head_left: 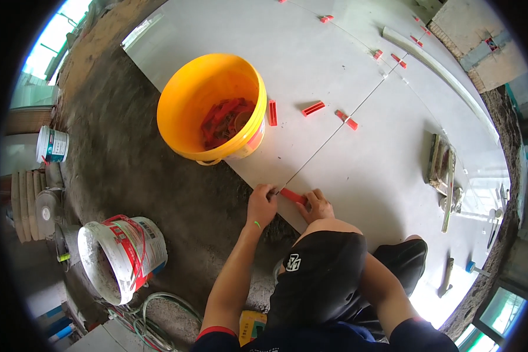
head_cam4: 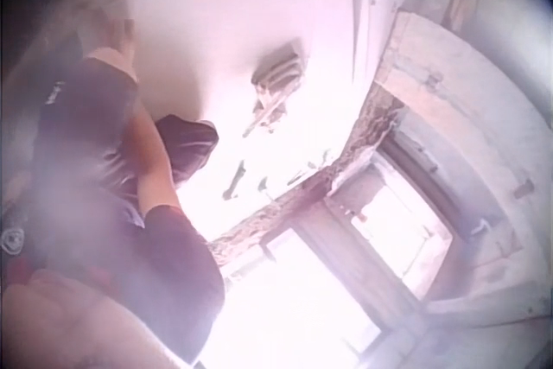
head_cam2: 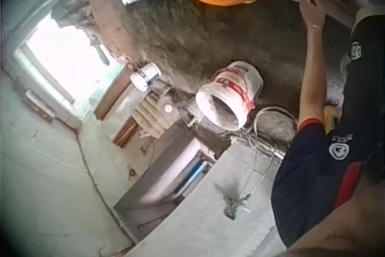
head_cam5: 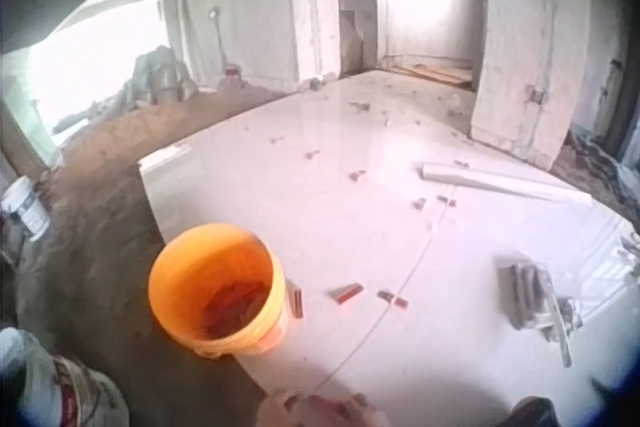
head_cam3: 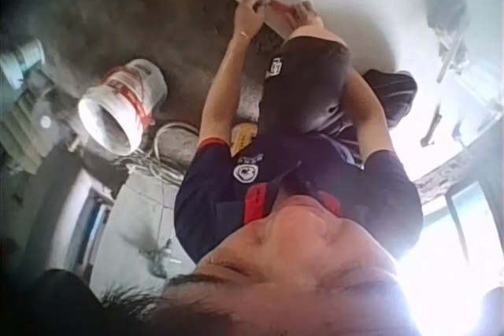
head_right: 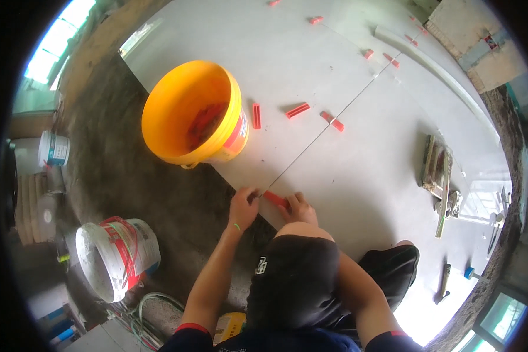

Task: The person installs large floor tiles by tapping them into place with a rubber mallet, wiping the surfaces with a cloth, and inserting red plastic spacers along the seams between the tiles.

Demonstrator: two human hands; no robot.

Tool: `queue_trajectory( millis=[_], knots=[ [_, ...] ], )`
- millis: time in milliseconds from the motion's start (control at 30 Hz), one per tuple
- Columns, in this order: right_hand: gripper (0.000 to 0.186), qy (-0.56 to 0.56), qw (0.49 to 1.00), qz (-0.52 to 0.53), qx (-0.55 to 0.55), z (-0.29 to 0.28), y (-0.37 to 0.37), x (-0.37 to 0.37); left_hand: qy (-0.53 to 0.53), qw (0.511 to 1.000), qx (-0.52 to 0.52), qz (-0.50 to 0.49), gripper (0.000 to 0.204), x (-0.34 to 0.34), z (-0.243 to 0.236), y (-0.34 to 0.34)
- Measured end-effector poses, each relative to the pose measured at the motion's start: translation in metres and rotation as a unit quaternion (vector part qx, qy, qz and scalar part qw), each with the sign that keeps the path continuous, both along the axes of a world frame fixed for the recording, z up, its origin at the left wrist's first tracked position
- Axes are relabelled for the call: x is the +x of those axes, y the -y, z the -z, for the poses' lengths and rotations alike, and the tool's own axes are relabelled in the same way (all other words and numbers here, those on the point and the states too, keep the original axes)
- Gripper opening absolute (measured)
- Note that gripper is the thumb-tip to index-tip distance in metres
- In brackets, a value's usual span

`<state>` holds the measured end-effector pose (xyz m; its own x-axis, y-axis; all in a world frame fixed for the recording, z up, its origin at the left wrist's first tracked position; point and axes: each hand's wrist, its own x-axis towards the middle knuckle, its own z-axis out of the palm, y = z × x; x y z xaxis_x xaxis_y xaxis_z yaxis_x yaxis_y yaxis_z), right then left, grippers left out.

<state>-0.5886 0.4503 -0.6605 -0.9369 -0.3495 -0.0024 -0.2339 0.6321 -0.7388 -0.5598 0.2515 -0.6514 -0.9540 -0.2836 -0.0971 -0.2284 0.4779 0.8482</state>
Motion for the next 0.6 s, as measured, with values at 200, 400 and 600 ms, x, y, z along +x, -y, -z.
queue_trajectory(
  millis=[200, 400, 600],
  knots=[
    [0.029, -0.012, 0.997, 0.006, 0.076, 0.005, 0.011, -0.003, -0.021, 0.997, -0.072, 0.015, 0.023, -0.008, 0.001, -0.02],
    [0.034, 0.009, 0.978, 0.038, 0.207, 0.01, 0.037, 0.017, -0.03, 0.997, -0.061, 0.028, 0.027, -0.009, -0.003, -0.016],
    [0.031, 0.019, 0.974, 0.038, 0.223, 0.012, 0.042, 0.021, -0.048, 0.998, -0.024, 0.04, 0.032, -0.001, -0.003, -0.014]
  ],
)
